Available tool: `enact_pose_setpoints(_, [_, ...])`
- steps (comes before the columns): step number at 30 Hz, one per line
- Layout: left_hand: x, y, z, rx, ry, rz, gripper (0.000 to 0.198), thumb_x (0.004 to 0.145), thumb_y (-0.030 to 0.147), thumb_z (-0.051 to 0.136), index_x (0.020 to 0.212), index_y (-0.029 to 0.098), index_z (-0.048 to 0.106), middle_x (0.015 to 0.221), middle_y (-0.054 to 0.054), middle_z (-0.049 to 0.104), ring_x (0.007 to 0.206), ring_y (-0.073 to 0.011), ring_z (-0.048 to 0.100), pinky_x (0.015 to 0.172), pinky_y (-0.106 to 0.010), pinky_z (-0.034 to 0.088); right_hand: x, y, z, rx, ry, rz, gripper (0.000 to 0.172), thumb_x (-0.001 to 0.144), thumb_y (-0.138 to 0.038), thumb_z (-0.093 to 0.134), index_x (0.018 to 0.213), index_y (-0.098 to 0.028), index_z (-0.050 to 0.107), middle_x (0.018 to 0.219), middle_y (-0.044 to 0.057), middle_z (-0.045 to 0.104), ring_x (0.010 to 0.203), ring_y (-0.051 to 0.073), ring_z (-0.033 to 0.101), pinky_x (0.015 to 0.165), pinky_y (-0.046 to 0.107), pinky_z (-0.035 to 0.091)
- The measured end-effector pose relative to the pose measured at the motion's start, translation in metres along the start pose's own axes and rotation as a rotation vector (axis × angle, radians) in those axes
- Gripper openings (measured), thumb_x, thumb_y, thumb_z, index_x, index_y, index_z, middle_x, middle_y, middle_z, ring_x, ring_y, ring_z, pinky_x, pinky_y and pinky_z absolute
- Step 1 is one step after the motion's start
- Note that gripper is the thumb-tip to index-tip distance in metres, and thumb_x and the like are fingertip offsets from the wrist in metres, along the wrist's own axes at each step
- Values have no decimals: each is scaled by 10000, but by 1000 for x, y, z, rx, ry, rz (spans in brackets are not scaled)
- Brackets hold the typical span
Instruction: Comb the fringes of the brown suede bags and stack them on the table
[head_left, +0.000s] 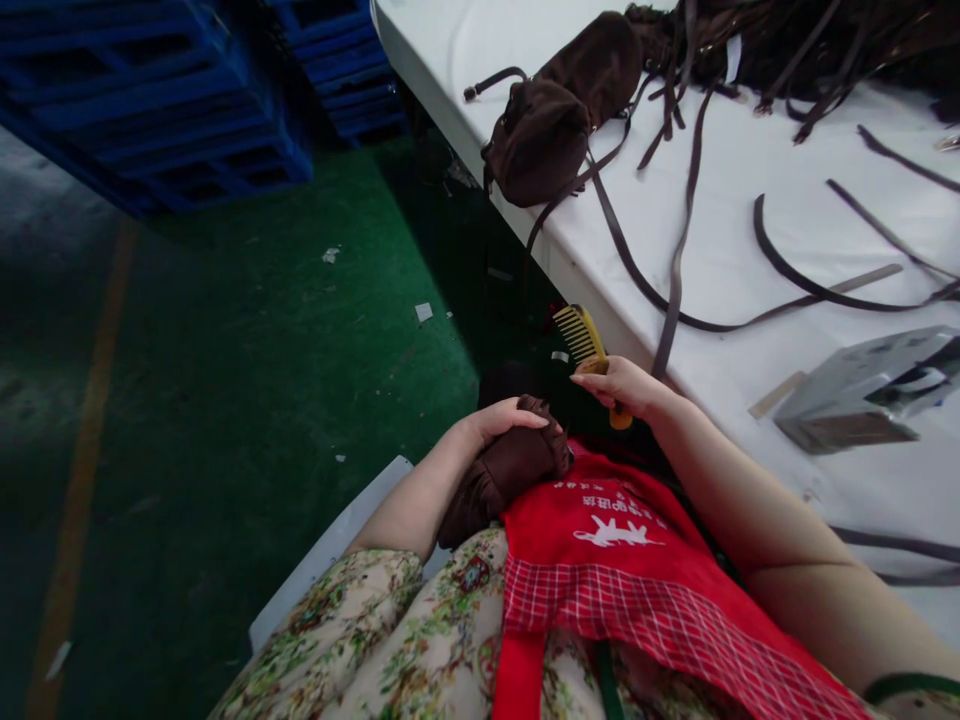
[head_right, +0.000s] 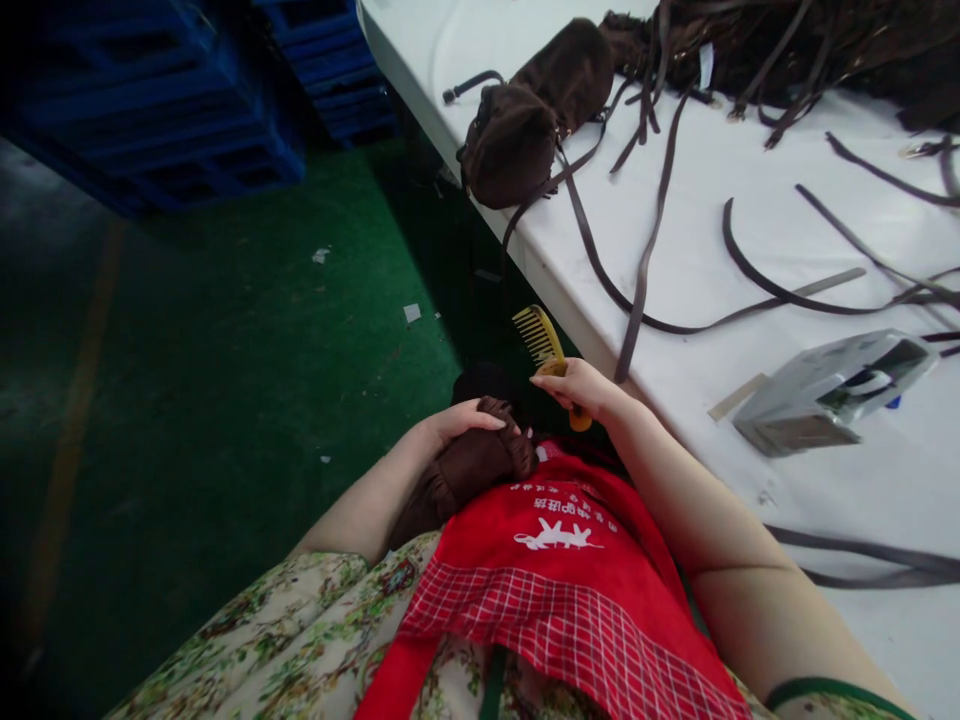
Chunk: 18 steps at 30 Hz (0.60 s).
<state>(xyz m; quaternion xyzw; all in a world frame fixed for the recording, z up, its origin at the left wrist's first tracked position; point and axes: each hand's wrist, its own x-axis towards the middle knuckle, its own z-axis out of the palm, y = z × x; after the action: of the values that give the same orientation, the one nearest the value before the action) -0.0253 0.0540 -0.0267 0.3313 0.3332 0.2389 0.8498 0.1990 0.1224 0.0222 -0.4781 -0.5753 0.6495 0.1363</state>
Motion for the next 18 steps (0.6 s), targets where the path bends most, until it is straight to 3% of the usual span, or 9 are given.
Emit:
enact_pose_setpoints(3, [2, -2, 2, -22, 28, 18, 314, 618, 226, 766, 899, 101, 704, 881, -90, 729, 820, -193, 664, 887, -345, 470, -6, -4, 6, -221, 174, 18, 396, 793, -575, 571, 742, -196, 469, 503, -56, 467, 350, 69, 363, 353, 220, 272])
enact_pose_setpoints(6, [2, -6, -3, -82, 66, 35, 305, 623, 213, 761, 894, 88, 700, 878, -91, 725, 824, -183, 660, 885, -327, 467, -22, -4, 25, -542, 299, -133, 351, 944, -496, 330, 880, -191, 490, 651, 14, 590, 498, 126, 537, 494, 246, 379])
enact_pose_setpoints(9, [-1, -11, -10, -125, 119, 47, 332, 603, 215, 768, 901, 87, 701, 899, -97, 720, 829, -185, 657, 873, -313, 463, -39, 7, 53, -863, 223, -241, 322, 980, -389, 256, 976, -195, 514, 798, 60, 651, 686, 169, 609, 604, 258, 384])
enact_pose_setpoints(12, [-6, -14, -10, -140, 148, 19, 341, 578, 226, 777, 890, 109, 702, 870, -79, 718, 790, -181, 653, 845, -309, 466, -42, 21, 73, -1059, 155, -193, 276, 971, -347, 300, 1009, -208, 536, 911, 70, 669, 718, 171, 618, 594, 258, 356])
enact_pose_setpoints(16, [-11, -10, 3, -36, -17, 44, 296, 611, 309, 766, 821, 114, 694, 855, -76, 694, 847, -194, 633, 874, -311, 446, -34, 28, 77, -1110, 75, -199, 196, 953, -292, 360, 1003, -220, 535, 935, 52, 672, 759, 169, 631, 587, 255, 344])
enact_pose_setpoints(18, [-11, -6, 10, 68, -29, 86, 283, 662, 374, 742, 751, 116, 666, 795, -51, 655, 794, -162, 599, 837, -286, 440, -30, 28, 73, -1156, 74, -210, 180, 946, -286, 379, 1020, -224, 530, 940, 55, 668, 768, 176, 635, 573, 258, 335])
